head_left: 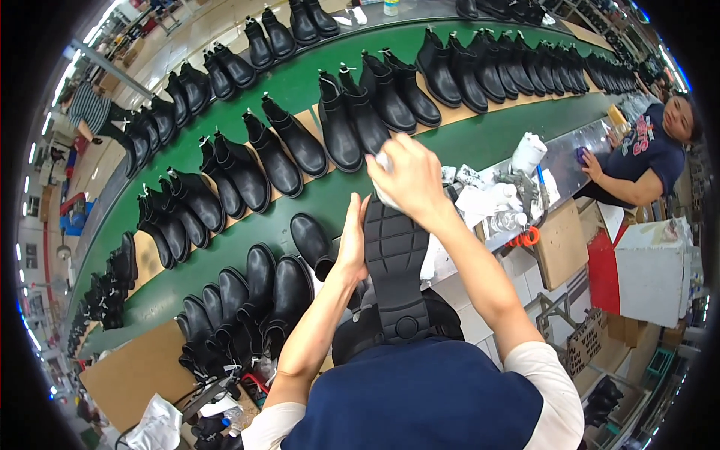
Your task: Clean and inspect black boots at a factory assembly line workstation.
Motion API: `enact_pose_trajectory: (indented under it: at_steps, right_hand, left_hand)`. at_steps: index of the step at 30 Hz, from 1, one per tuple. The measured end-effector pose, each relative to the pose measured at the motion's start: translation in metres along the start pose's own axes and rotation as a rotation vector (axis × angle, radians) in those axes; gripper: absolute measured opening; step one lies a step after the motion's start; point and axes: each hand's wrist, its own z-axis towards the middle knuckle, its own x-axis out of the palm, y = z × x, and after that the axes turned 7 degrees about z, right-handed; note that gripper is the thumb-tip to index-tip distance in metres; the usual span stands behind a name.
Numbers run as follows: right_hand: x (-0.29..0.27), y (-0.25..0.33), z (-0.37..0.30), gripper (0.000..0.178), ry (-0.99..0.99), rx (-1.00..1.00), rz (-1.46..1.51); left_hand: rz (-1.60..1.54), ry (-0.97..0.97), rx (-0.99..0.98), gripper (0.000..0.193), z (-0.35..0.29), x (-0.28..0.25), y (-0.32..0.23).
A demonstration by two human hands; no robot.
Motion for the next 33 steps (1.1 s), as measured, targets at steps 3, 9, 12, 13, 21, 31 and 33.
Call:
enact_pose_trajectory:
  at_steps: [3,9,12,13,21,31,33]
  right_hand:
    - [0.007,0.039,-0.04,0.021,0.153,-0.127,0.024]
    - [0.008,0.058,-0.04,0.017,0.185,-0.159,0.005]
    - [0.025,0.003,0.018,0.018,0.141,0.011,-0.181]
    - [0.022,-0.013,0.027,0.024,0.035,0.048,-0.103]
    - [0.026,-0.112,-0.135,0.082,0.755,1.018,1.957]
    - [-0.003,-0.102,-0.115,0.058,1.165,0.943,0.949]
    - [0.036,-0.117,-0.145,0.052,0.766,1.189,1.182]
  left_hand:
    - [0.03,-0.199,0.112,0.066,0.007,-0.019,0.01]
    - [-0.057,-0.189,0.046,0.058,-0.012,-0.002,0.0]
    - [-0.059,-0.034,-0.029,0.054,0.001,-0.009,-0.002]
    - [-0.014,0.026,0.048,0.056,0.002,-0.022,0.0]
    - [-0.274,0.648,0.196,0.092,0.015,-0.034,-0.015]
    - [1.765,-0.899,-0.523,0.111,0.055,-0.154,-0.001]
    - [1.706,-0.923,-0.402,0.119,0.055,-0.163,-0.005]
